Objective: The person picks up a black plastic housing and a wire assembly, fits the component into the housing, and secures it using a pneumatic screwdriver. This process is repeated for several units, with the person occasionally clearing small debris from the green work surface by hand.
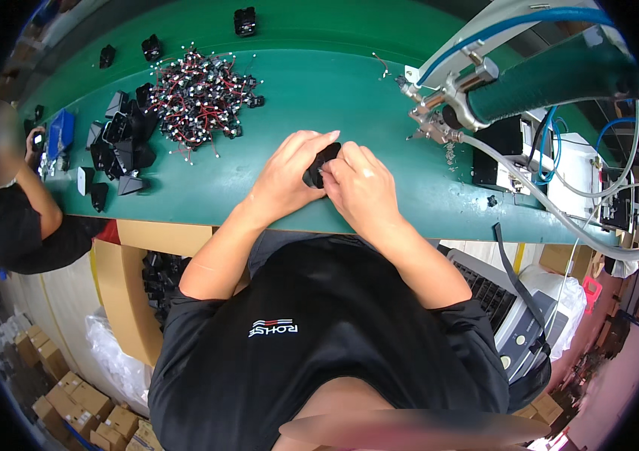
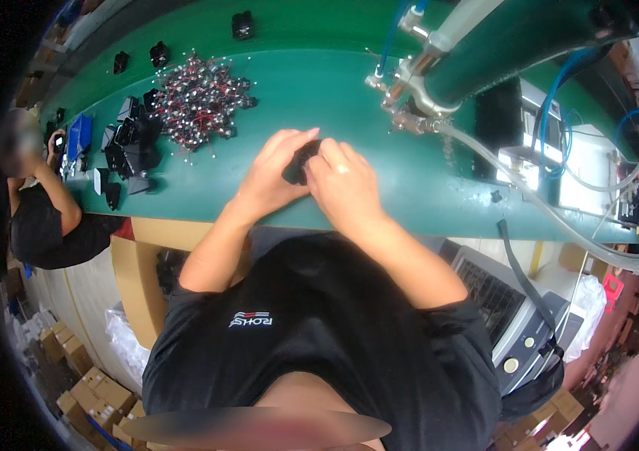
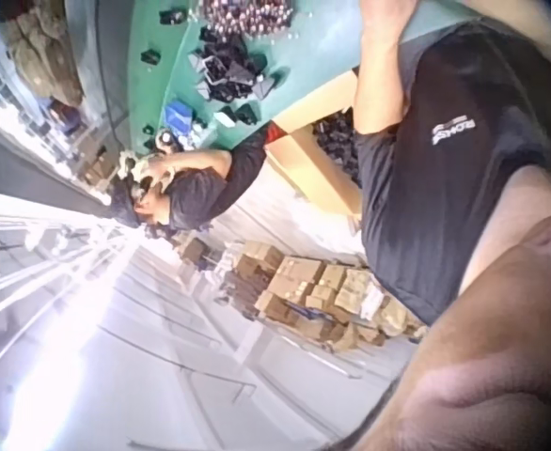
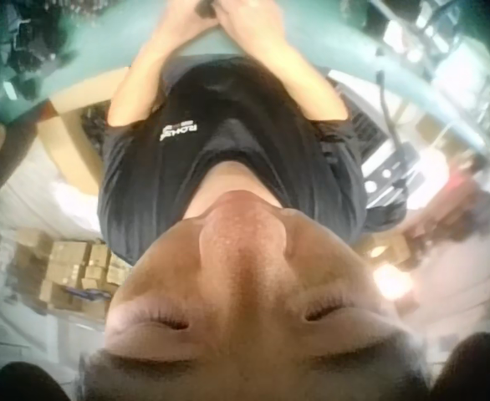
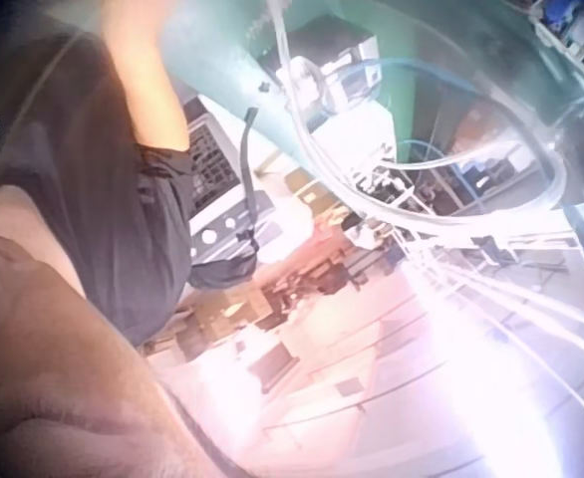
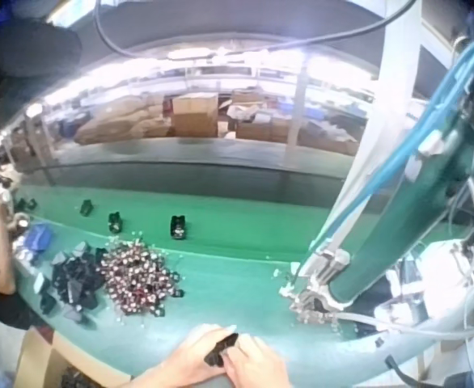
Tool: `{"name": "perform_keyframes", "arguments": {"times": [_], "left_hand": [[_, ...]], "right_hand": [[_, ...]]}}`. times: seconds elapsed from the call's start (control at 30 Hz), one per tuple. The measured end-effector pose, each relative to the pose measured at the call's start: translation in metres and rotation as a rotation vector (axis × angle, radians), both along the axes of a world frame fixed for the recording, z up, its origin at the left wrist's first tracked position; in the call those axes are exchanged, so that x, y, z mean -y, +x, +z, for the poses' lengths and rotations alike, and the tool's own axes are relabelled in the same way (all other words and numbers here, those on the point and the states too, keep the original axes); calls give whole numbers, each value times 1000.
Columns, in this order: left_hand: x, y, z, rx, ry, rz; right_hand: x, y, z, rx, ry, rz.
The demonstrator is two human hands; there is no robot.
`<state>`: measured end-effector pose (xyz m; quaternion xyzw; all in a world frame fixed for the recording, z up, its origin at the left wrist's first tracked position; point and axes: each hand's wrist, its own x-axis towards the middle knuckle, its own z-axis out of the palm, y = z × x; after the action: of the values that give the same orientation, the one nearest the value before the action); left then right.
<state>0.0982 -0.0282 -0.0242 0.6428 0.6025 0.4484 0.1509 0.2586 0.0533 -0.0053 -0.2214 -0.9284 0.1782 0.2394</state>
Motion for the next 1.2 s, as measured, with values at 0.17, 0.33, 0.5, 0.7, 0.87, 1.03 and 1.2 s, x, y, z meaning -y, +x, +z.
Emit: {"name": "perform_keyframes", "arguments": {"times": [0.17,0.33,0.5,0.7,0.87,1.03,1.2], "left_hand": [[-6,-1,-8,87,28,-39],[-5,5,-3,153,0,-54],[-3,0,-16,139,19,8],[-7,1,-24,38,91,94],[-9,2,-26,-11,88,119],[-6,0,-27,-101,46,133],[-8,1,-29,-70,46,147]], "right_hand": [[7,8,15,60,-256,-72],[14,19,38,77,-264,-120],[-19,57,102,-418,367,-80],[-107,33,164,-972,76,-158],[-112,14,164,-898,-244,-216],[-89,2,137,-993,-630,203],[-46,-16,117,-1095,-1088,572]]}}
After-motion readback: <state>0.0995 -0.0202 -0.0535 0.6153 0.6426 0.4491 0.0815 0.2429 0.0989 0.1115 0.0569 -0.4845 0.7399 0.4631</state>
